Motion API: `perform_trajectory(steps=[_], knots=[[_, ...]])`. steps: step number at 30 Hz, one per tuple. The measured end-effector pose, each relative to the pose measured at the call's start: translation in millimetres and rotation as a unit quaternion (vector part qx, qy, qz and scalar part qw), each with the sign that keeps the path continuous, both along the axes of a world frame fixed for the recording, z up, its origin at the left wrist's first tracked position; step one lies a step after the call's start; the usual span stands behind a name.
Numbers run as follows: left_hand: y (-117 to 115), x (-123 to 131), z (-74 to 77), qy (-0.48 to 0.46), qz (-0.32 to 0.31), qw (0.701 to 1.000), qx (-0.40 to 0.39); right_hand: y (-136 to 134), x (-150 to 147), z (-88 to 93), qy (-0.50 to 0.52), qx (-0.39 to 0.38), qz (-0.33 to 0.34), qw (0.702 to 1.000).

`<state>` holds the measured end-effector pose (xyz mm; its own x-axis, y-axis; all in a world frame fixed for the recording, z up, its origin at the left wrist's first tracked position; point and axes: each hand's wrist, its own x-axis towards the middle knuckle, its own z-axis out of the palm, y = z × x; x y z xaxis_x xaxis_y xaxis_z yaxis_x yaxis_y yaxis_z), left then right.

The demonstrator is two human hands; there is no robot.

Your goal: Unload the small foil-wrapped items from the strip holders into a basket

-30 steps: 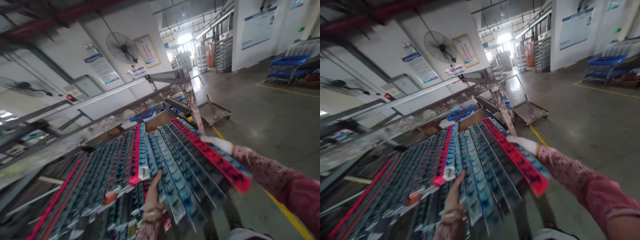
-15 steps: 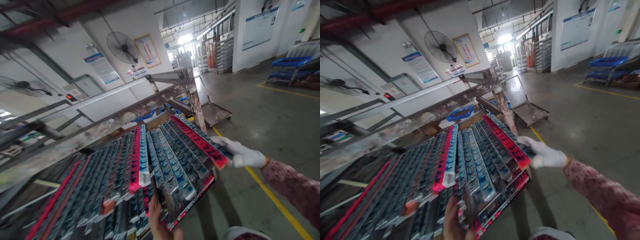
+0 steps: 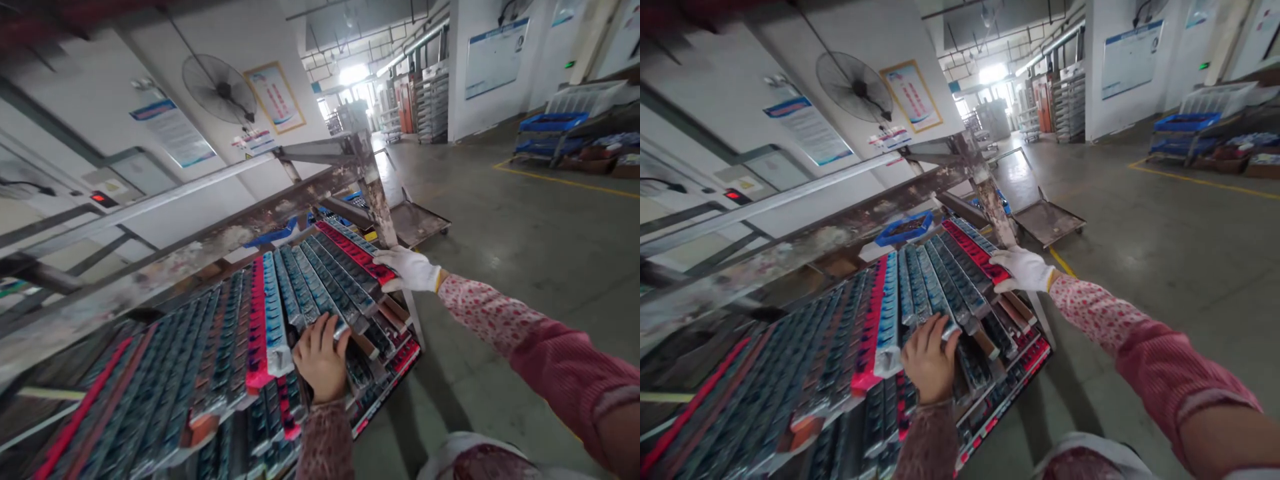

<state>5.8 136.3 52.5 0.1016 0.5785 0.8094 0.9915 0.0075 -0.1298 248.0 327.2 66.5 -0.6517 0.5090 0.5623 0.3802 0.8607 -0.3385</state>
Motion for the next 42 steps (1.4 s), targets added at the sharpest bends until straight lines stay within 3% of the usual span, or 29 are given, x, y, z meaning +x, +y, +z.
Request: perform_trajectory(steps=[3,7,12,14,16,18,21,23,25,29,34,37,40,41,42], knots=[[-14.5,0.8,-13.5,-0.037,-0.015,0.999,-0.002,-18.9,-1.4,-4.7,0.031,0.054,-0.001,0.998],[-57.5,16.1,-48.8,-0.053,-0.098,0.994,-0.008,-25.1,-15.6,-6.6,-0.034,0.063,0.028,0.997],[-101.1,46.5,-99.3,-0.175,-0.064,0.974,-0.13,-2.3,-28.8,-1.8,-0.073,0.022,0.03,0.997],[-117.8,56.6,-114.3,-0.23,-0.053,0.959,-0.155,-11.2,-23.8,-4.7,-0.041,-0.005,0.01,0.999],[-138.7,64.2,-127.5,-0.286,-0.04,0.941,-0.174,-38.1,-18.2,-18.5,0.025,-0.044,-0.024,0.998],[-165.4,71.9,-141.0,-0.352,-0.007,0.914,-0.2,-77.7,-15.7,-46.9,0.098,-0.087,-0.026,0.991],[-213.5,89.1,-162.0,-0.48,0.095,0.843,-0.224,-149.3,-23.9,-108.2,0.112,-0.215,0.113,0.964],[-249.5,101.3,-174.4,-0.569,0.175,0.775,-0.213,-206.5,-37.2,-145.4,0.024,-0.339,0.222,0.914],[-290.3,110.7,-183.6,-0.626,0.222,0.722,-0.193,-269.1,-50.7,-168.6,-0.08,-0.402,0.312,0.857],[-384.0,122.7,-192.0,-0.646,0.317,0.687,-0.107,-373.3,-73.2,-186.6,-0.214,-0.389,0.497,0.745],[-511.2,126.1,-195.3,-0.636,0.418,0.648,0.04,-458.8,-124.4,-224.4,-0.384,-0.353,0.513,0.682],[-604.5,129.1,-193.3,-0.605,0.497,0.606,0.143,-526.1,-164.4,-243.8,-0.453,-0.315,0.533,0.642],[-708.0,151.7,-188.4,-0.555,0.594,0.524,0.254,-615.4,-198.7,-238.4,-0.499,-0.244,0.581,0.595],[-741.1,165.1,-186.5,-0.531,0.632,0.482,0.295,-647.4,-208.0,-231.4,-0.508,-0.216,0.603,0.576],[-771.9,181.2,-184.6,-0.487,0.685,0.408,0.356,-679.1,-216.6,-223.2,-0.514,-0.189,0.627,0.555]])
